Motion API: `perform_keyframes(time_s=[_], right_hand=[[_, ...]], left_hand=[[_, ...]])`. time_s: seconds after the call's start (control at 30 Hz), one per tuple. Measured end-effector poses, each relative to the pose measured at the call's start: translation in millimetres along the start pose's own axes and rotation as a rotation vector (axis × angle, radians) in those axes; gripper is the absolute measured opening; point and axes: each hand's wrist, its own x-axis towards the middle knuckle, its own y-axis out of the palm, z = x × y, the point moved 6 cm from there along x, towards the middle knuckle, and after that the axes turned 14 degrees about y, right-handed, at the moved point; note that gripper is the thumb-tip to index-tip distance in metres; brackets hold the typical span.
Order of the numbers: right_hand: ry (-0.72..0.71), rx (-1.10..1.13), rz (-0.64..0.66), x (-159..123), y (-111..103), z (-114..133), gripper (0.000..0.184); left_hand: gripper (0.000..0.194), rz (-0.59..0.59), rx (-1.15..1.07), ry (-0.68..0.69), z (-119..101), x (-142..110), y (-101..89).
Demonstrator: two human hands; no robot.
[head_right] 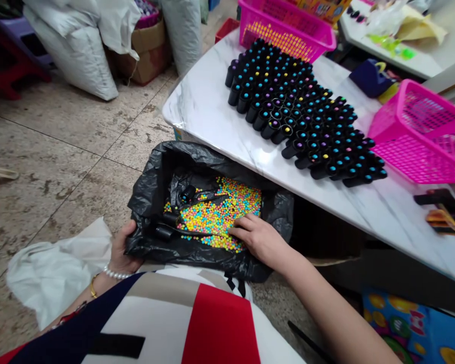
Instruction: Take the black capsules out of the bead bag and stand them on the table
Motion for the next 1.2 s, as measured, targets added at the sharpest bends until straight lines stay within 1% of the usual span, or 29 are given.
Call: perform_keyframes(time_s=[0.1,0.17,0.23,0.33,0.4,0.53,0.63,0.7,0.73,0.77,0.8,0.87,0.9,0.93,0.97,1.0,1.03,1.1,1.2], right_hand=[[0.081,0.252,-0.039,-9.1,-10.8,-2.3,0.034],[0.177,0.396,-0.104,-13.3,-19.5,-8.5,0.032],[0.254,0.487,-0.168,-15.4,-26.1,-13.4,0.029],[0.300,0.587,-0.208,-14.0,-29.7,-15.7,0.026],[0.312,0.652,-0.211,-12.0,-29.0,-15.7,0.027],[0.357,0.808,-0.201,-10.9,-25.7,-12.2,0.030],[0.369,0.787,-0.213,-14.4,-30.7,-5.9,0.031],[0.375,0.760,-0.274,-21.3,-40.9,-10.0,0.030],[0.399,0.764,-0.345,-27.6,-48.5,-18.5,0.030],[0.451,0.769,-0.456,-36.9,-57.9,-32.4,0.031],[0.532,0.760,-0.597,-49.5,-68.0,-50.9,0.032],[0.767,0.668,-0.898,-82.9,-87.0,-94.8,0.035],[0.903,0.598,-1.013,-100.3,-94.3,-116.7,0.038],[1.026,0.528,-1.088,-115.3,-100.1,-136.8,0.040],[1.126,0.491,-1.113,-126.0,-103.8,-155.4,0.041],[1.184,0.486,-1.108,-132.2,-106.2,-171.7,0.041],[1.212,0.499,-1.095,-134.8,-107.8,-185.2,0.041],[1.199,0.558,-1.082,-132.8,-109.5,-203.4,0.043],[1.144,0.647,-1.118,-126.5,-108.1,-211.5,0.058]], left_hand=[[0.025,-0.013,0.002,0.014,-0.4,1.1,-1.4],[0.024,-0.001,0.009,0.013,-0.5,1.6,-1.2],[0.020,0.015,0.016,0.011,-0.9,1.3,-0.2],[0.021,0.034,0.007,0.006,-2.1,-0.3,2.1],[0.027,0.040,-0.002,0.017,-3.7,-1.4,3.2],[0.030,0.030,0.029,0.014,-4.7,-1.8,2.1],[0.034,0.014,0.046,0.010,-5.0,-1.0,1.7],[0.034,-0.003,0.065,-0.024,-3.7,-1.2,2.1],[0.035,-0.034,0.083,-0.051,-2.6,-1.6,1.0],[0.036,-0.073,0.102,-0.082,-1.4,-2.2,-0.8],[0.038,-0.118,0.121,-0.111,-0.3,-3.0,-3.2],[0.042,-0.192,0.144,-0.156,1.1,-4.2,-8.7],[0.043,-0.203,0.148,-0.171,1.7,-4.3,-11.1],[0.043,-0.204,0.149,-0.184,2.3,-4.0,-13.6],[0.043,-0.192,0.148,-0.192,2.8,-3.2,-16.1],[0.042,-0.186,0.149,-0.201,3.3,-2.3,-19.0],[0.040,-0.184,0.151,-0.213,4.0,-1.6,-21.9],[0.040,-0.193,0.155,-0.247,5.6,-0.9,-26.2],[0.044,-0.204,0.156,-0.243,4.7,-1.8,-23.1]])
